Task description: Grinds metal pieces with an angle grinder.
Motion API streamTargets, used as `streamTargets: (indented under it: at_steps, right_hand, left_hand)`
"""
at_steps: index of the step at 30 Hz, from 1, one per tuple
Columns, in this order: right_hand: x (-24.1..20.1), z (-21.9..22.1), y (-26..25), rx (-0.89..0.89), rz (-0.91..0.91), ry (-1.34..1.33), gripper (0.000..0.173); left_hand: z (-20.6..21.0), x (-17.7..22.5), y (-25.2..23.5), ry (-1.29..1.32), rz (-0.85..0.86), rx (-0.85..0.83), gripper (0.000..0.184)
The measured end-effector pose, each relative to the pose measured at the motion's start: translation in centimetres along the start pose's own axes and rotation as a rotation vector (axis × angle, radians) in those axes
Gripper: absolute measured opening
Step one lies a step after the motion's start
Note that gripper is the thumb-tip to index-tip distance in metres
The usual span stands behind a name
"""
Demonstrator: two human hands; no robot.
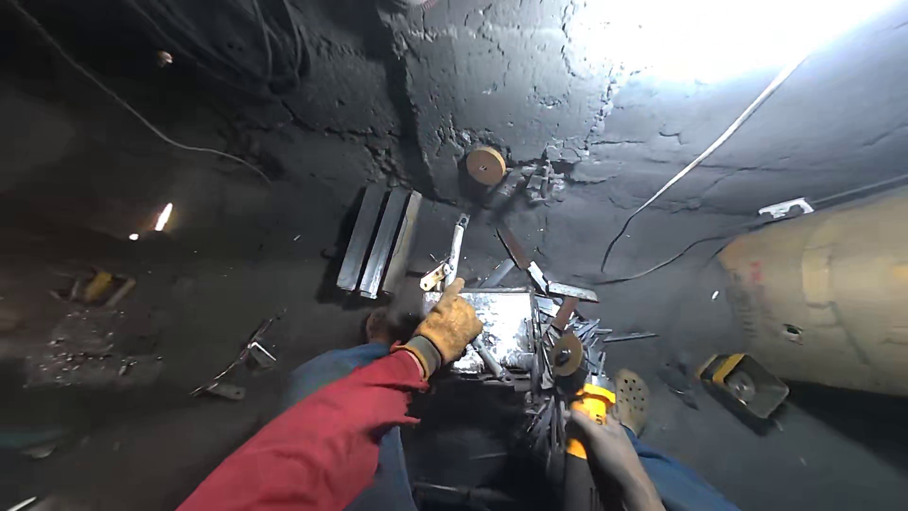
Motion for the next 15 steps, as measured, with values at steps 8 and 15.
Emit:
streamTargets:
  at_steps: [8, 15]
  right_hand:
    - [-2.1, -3.4, 0.8, 0.065, -0.069, -0.079, 0.041]
    - [-2.5, -4.9, 1.7, 0.088, -0.111, -0.147, 0.038]
  left_hand:
    - [-4.1, 3.5, 1.0, -0.043, 0.018, 0.135, 0.014]
    - [-4.9, 4.3, 1.3, -0.068, -0.004, 0.168, 0.014]
Point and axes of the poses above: each hand's wrist, its own y-axis away from the middle knuckle, its own z-axis out of the palm, x = y × z, the point moved 10 cm from there along -y, towards the middle knuckle, and after that the axes turned 15 degrees about x, right-handed, at the moved point
